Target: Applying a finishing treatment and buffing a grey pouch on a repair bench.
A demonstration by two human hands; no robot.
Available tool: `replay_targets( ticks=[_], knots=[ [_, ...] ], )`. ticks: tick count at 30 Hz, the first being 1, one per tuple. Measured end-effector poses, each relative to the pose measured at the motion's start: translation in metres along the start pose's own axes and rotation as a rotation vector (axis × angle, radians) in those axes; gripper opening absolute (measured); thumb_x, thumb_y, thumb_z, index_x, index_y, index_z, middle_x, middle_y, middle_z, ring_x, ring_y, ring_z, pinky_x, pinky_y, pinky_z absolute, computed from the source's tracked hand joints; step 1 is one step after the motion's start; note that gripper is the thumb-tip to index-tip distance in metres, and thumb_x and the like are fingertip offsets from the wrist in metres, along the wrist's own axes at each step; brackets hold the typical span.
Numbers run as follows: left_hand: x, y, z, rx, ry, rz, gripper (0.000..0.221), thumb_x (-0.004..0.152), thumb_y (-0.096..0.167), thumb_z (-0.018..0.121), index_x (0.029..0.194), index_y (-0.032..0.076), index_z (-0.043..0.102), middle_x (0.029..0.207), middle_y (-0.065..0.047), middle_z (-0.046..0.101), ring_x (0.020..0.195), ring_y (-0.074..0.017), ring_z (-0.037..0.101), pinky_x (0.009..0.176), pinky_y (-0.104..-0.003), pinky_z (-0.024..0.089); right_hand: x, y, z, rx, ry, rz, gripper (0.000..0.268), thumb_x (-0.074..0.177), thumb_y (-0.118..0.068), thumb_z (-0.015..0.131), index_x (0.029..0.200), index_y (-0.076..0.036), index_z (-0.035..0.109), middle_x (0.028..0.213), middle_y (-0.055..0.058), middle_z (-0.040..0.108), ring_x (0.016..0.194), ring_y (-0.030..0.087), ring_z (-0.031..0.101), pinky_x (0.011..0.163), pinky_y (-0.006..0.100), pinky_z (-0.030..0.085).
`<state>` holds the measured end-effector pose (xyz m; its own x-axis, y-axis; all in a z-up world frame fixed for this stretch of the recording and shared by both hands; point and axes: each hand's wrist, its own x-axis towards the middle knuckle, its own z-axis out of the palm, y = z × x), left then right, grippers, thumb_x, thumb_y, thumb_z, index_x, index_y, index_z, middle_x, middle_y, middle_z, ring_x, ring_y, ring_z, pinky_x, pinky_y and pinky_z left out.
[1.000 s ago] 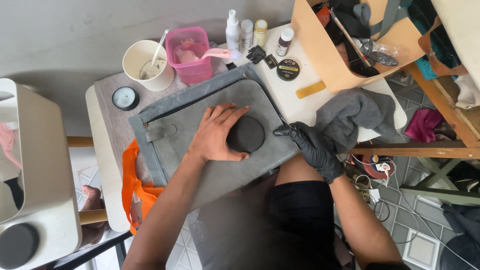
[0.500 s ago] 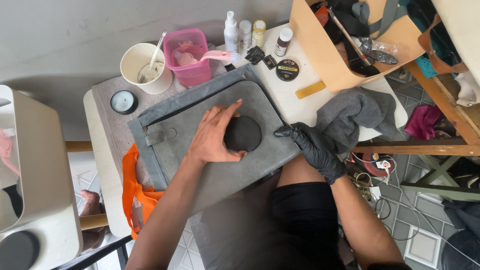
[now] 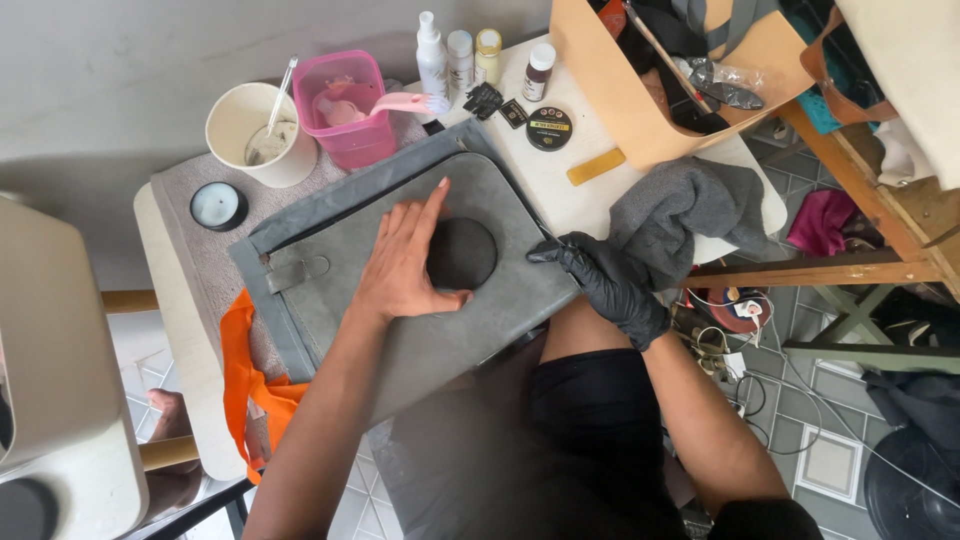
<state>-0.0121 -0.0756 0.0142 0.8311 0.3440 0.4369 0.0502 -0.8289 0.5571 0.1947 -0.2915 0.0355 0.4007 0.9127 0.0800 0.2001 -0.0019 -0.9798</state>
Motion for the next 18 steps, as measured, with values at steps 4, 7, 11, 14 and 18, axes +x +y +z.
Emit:
replay_targets(
  ticks=[4, 7, 11, 14, 18],
  knots=[
    [0.001, 0.001, -0.001, -0.003, -0.029, -0.018, 0.141, 0.045, 0.056, 0.085, 0.164, 0.009, 0.026, 0.127, -0.014, 0.061, 0.117, -0.0327, 0.051, 0.099, -0.043, 0.035, -0.001, -0.012, 0.002, -0.144, -0.011, 0.038, 0.037, 0.104, -0.031, 0.057, 0.126, -0.003, 0.069, 0.110, 0.018, 0.076, 0.104, 0.024, 0.073, 0.100, 0.037, 0.054],
    [0.001, 0.001, -0.001, 0.008, -0.060, -0.032, 0.143, 0.044, 0.058, 0.085, 0.164, 0.010, 0.024, 0.127, -0.014, 0.061, 0.117, -0.0321, 0.050, 0.100, -0.043, 0.033, -0.002, -0.017, 0.000, -0.151, -0.027, 0.055, 0.036, 0.105, -0.034, 0.054, 0.122, -0.006, 0.071, 0.104, 0.016, 0.077, 0.099, 0.025, 0.074, 0.098, 0.038, 0.055],
    [0.001, 0.001, -0.003, 0.015, -0.100, -0.038, 0.144, 0.044, 0.058, 0.085, 0.165, 0.011, 0.023, 0.126, -0.014, 0.061, 0.118, -0.0321, 0.049, 0.101, -0.043, 0.031, 0.001, -0.010, 0.002, -0.093, 0.000, 0.054, 0.033, 0.106, -0.031, 0.054, 0.117, -0.003, 0.068, 0.103, 0.016, 0.076, 0.098, 0.024, 0.071, 0.096, 0.040, 0.055],
    [0.001, -0.001, -0.002, 0.026, -0.114, -0.044, 0.144, 0.044, 0.056, 0.085, 0.165, 0.012, 0.022, 0.128, -0.014, 0.060, 0.121, -0.0329, 0.048, 0.102, -0.044, 0.030, 0.000, -0.013, 0.004, -0.123, -0.023, 0.060, 0.032, 0.107, -0.033, 0.053, 0.117, -0.007, 0.070, 0.100, 0.011, 0.076, 0.097, 0.022, 0.071, 0.094, 0.038, 0.055],
    [0.001, 0.001, -0.003, 0.028, -0.126, -0.055, 0.144, 0.044, 0.055, 0.086, 0.165, 0.012, 0.021, 0.128, -0.014, 0.061, 0.121, -0.0333, 0.048, 0.103, -0.044, 0.030, 0.001, -0.010, 0.002, -0.097, -0.036, 0.067, 0.032, 0.106, -0.029, 0.053, 0.118, -0.004, 0.068, 0.106, 0.017, 0.076, 0.100, 0.024, 0.071, 0.096, 0.039, 0.054]
  ],
)
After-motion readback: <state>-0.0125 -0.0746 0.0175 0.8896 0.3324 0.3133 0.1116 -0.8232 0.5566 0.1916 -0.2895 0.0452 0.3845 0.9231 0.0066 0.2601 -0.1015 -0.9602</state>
